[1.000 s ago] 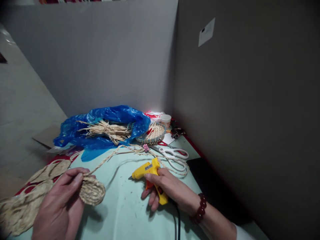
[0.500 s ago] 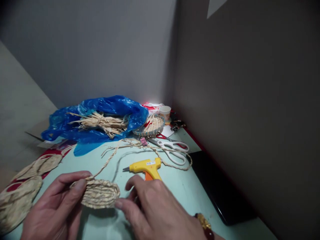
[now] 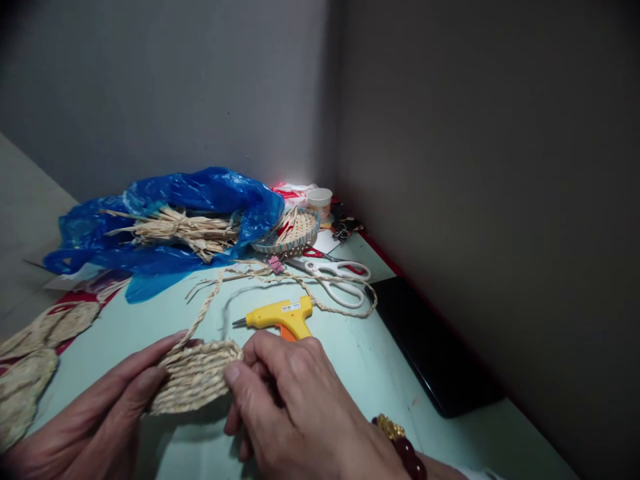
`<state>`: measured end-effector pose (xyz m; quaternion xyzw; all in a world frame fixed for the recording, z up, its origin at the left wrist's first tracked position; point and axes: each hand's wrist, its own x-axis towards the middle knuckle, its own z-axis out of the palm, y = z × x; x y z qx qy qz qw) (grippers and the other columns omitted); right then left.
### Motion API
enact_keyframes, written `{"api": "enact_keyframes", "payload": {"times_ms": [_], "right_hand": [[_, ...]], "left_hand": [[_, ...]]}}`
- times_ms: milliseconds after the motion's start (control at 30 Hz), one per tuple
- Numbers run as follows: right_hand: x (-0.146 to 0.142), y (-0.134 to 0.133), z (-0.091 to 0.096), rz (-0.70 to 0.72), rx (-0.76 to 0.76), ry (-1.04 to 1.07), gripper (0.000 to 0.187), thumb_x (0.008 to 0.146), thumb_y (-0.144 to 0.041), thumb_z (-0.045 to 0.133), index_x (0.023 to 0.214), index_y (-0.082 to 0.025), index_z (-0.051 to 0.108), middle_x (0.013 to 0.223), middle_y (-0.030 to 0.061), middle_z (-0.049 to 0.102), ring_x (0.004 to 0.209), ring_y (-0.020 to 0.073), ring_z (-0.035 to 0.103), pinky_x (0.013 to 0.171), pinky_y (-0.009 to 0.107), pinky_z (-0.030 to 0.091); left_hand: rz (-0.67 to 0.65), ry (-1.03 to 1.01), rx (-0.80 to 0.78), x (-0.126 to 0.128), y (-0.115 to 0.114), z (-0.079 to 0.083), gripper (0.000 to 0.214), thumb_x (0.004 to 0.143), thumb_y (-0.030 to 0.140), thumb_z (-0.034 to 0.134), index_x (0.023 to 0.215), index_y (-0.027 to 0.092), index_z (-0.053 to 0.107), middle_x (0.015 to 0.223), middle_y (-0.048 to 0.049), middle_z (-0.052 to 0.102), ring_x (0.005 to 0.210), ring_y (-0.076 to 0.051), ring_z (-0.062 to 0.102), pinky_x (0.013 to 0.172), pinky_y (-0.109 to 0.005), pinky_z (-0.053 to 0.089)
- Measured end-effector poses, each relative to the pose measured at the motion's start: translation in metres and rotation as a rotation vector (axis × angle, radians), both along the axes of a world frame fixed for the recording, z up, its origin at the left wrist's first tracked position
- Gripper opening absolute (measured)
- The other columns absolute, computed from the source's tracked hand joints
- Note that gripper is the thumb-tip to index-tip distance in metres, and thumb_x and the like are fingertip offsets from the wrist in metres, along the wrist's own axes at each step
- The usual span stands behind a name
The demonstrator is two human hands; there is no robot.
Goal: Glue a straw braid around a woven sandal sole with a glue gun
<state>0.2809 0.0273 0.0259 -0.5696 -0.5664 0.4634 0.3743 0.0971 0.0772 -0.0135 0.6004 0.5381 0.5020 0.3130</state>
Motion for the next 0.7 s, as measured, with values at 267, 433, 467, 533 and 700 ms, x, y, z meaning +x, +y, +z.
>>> {"api": "enact_keyframes", "payload": {"times_ms": [267, 433, 467, 533, 700], "right_hand": [[0.0025, -0.0012, 0.005, 0.05, -0.026, 0.018, 0.032, 0.1, -0.034, 0.046, 0.073, -0.021, 0.056, 0.057, -0.0032, 0.061, 0.052, 0.0106, 0.061, 0.054, 0.018, 0.048], [0.0032, -0.0026, -0.0015, 0.022, -0.006, 0.01, 0.035, 0.103, -0.035, 0.04, 0.075, -0.021, 0.055, 0.061, -0.0036, 0.063, 0.057, 0.0096, 0.063, 0.061, 0.018, 0.05], [0.0032, -0.0028, -0.0017, 0.028, -0.002, 0.006, 0.035, 0.103, -0.035, 0.04, 0.075, -0.021, 0.055, 0.062, -0.0038, 0.063, 0.057, 0.0093, 0.063, 0.061, 0.018, 0.05], [0.003, -0.0029, -0.0006, 0.031, 0.017, -0.024, 0.035, 0.103, -0.033, 0.039, 0.075, -0.021, 0.055, 0.061, -0.0045, 0.063, 0.056, 0.0089, 0.062, 0.062, 0.019, 0.049], [0.0026, -0.0026, 0.0044, -0.014, 0.167, -0.234, 0.03, 0.099, -0.028, 0.047, 0.071, -0.022, 0.055, 0.062, -0.0037, 0.065, 0.062, 0.0131, 0.059, 0.063, 0.024, 0.043]], "left_hand": [[-0.151, 0.123, 0.075, 0.0064, 0.0005, 0.0061, 0.019, 0.078, 0.044, 0.07, 0.095, 0.045, 0.08, 0.102, 0.0096, 0.081, 0.094, -0.018, 0.075, 0.091, -0.02, 0.052], [-0.135, 0.149, 0.073, 0.0043, -0.0008, 0.0062, 0.021, 0.076, 0.046, 0.072, 0.096, 0.043, 0.08, 0.102, 0.0073, 0.081, 0.094, -0.018, 0.074, 0.087, -0.019, 0.053], [-0.143, 0.152, 0.077, 0.0038, -0.0009, 0.0062, 0.02, 0.077, 0.046, 0.072, 0.095, 0.044, 0.08, 0.101, 0.0084, 0.081, 0.093, -0.017, 0.074, 0.086, -0.018, 0.052], [-0.158, 0.153, 0.09, 0.0035, -0.001, 0.0064, 0.018, 0.078, 0.045, 0.071, 0.094, 0.047, 0.079, 0.098, 0.0115, 0.081, 0.091, -0.014, 0.074, 0.087, -0.015, 0.051], [-0.171, 0.144, 0.089, 0.005, -0.0027, 0.0093, 0.018, 0.084, 0.045, 0.065, 0.096, 0.047, 0.079, 0.106, 0.0142, 0.08, 0.102, -0.012, 0.071, 0.098, -0.013, 0.043]]}}
